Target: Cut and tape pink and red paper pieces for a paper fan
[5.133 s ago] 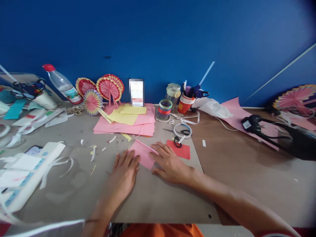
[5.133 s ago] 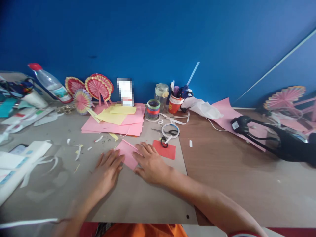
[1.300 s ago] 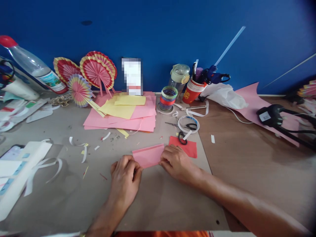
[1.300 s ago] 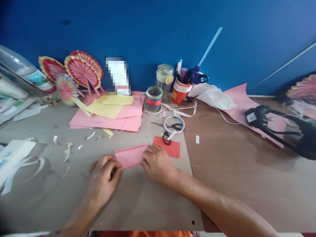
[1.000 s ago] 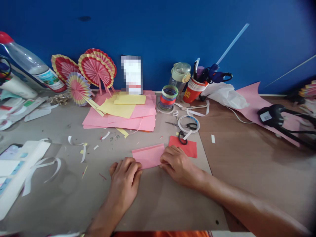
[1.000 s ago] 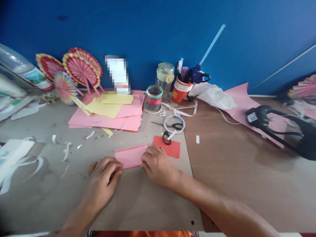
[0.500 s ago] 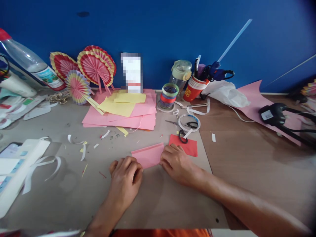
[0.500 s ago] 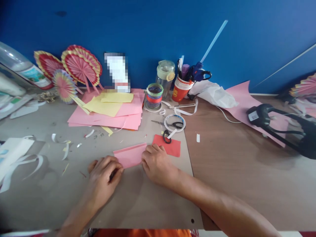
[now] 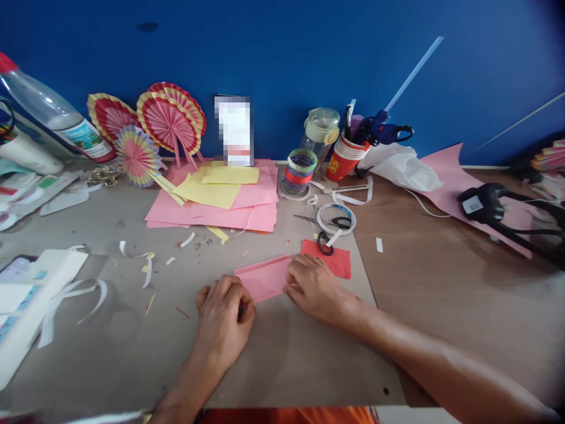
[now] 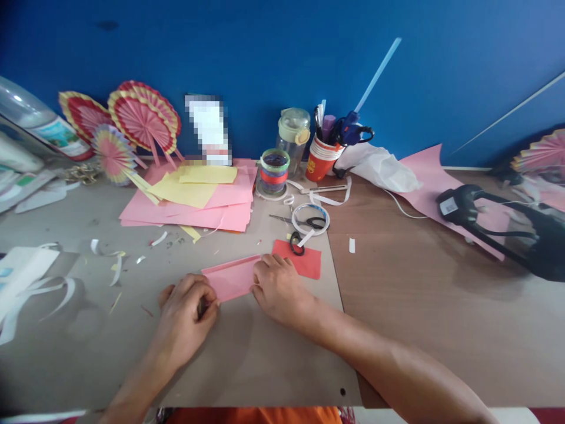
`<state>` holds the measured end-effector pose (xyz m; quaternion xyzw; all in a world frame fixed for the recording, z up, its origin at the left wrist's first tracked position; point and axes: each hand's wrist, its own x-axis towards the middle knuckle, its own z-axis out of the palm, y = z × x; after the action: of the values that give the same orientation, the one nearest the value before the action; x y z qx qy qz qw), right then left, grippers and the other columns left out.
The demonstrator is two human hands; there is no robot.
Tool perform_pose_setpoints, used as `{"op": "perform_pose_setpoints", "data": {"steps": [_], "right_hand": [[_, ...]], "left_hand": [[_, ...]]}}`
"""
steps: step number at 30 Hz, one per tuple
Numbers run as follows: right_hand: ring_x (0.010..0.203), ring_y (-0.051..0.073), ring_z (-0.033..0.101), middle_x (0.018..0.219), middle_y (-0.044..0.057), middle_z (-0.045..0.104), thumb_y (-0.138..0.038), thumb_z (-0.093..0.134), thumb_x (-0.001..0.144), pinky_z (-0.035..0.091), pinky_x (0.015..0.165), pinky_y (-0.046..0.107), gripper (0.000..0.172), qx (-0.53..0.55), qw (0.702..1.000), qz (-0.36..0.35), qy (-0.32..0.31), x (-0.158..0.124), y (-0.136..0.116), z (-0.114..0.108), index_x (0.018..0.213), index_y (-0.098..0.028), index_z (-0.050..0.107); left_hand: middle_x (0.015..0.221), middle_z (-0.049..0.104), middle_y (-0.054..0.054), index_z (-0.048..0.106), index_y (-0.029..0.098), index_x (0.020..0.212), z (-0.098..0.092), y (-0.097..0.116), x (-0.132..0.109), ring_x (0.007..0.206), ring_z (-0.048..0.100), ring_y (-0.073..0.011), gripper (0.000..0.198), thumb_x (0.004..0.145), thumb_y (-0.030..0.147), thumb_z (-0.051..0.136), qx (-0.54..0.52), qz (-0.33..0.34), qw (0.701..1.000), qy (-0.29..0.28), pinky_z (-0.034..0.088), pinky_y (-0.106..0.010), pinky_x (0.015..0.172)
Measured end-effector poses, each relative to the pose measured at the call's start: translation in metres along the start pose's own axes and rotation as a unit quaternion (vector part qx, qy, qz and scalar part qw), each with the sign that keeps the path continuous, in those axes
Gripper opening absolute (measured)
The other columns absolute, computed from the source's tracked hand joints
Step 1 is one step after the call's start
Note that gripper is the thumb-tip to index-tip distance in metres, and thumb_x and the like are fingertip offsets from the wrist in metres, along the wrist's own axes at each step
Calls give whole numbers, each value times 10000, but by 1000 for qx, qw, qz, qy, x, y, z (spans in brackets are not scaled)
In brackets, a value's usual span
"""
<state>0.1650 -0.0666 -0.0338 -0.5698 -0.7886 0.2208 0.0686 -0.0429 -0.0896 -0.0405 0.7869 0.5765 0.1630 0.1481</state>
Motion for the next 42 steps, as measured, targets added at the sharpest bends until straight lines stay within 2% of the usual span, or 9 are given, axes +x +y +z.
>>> {"op": "perform_pose_setpoints", "data": {"steps": [10, 23, 25, 28, 32, 38, 42], "right_hand": [[787, 184, 480, 848, 56, 563, -64, 480, 804, 363, 752, 312, 125, 30, 999, 10, -40, 0, 3, -8, 767, -171, 533], [777, 177, 478, 805, 49, 538, 29, 430, 711, 363, 712, 280, 221, 38, 998, -19, -52, -2, 9, -13, 770, -169, 509], [771, 176, 480, 801, 48, 535, 33, 430, 709, 360, 707, 279, 224, 31, 998, -22, -48, -2, 8, -13, 771, -168, 507], [753, 175, 476, 787, 46, 531, 36, 425, 718, 352, 695, 279, 224, 23, 998, -30, -45, -2, 9, -12, 769, -167, 505], [750, 172, 481, 784, 42, 539, 28, 430, 733, 349, 682, 274, 214, 28, 998, -44, -35, -2, 12, -10, 771, -168, 507], [750, 170, 489, 794, 45, 556, 17, 449, 744, 354, 673, 269, 198, 11, 998, -59, -28, -3, 11, -12, 773, -169, 508], [756, 173, 495, 800, 49, 562, 15, 451, 741, 360, 681, 273, 198, 9, 998, -62, -33, -3, 11, -12, 772, -168, 518]], "left_hand": [[928, 609, -14, 513, 219, 854, -2, -1, -1, 928, 577, -196, 170, 779, 71, 475, -32, -23, 999, -8, 293, -370, 882], [934, 590, -9, 531, 209, 841, -4, -5, -1, 924, 578, -188, 196, 773, 38, 463, -48, -20, 998, -25, 296, -368, 872], [951, 577, -16, 571, 212, 860, -4, -6, -2, 943, 571, -191, 227, 784, 31, 457, -40, -4, 999, -28, 299, -374, 874], [966, 537, -23, 645, 277, 1006, -1, -11, -3, 914, 560, -179, 411, 808, 2, 413, -22, 50, 998, -24, 307, -388, 873], [1000, 490, -24, 609, 414, 1183, 5, -18, -7, 858, 528, -154, 591, 837, -13, 392, 9, 121, 992, -23, 316, -392, 876], [1117, 491, -29, 565, 459, 1230, 1, -14, -7, 947, 500, -191, 534, 889, 62, 457, 54, 198, 978, -46, 296, -413, 944], [1050, 509, -28, 559, 439, 1245, -4, -10, -2, 902, 503, -181, 588, 853, 12, 457, 60, 199, 975, -77, 313, -392, 912]]}}
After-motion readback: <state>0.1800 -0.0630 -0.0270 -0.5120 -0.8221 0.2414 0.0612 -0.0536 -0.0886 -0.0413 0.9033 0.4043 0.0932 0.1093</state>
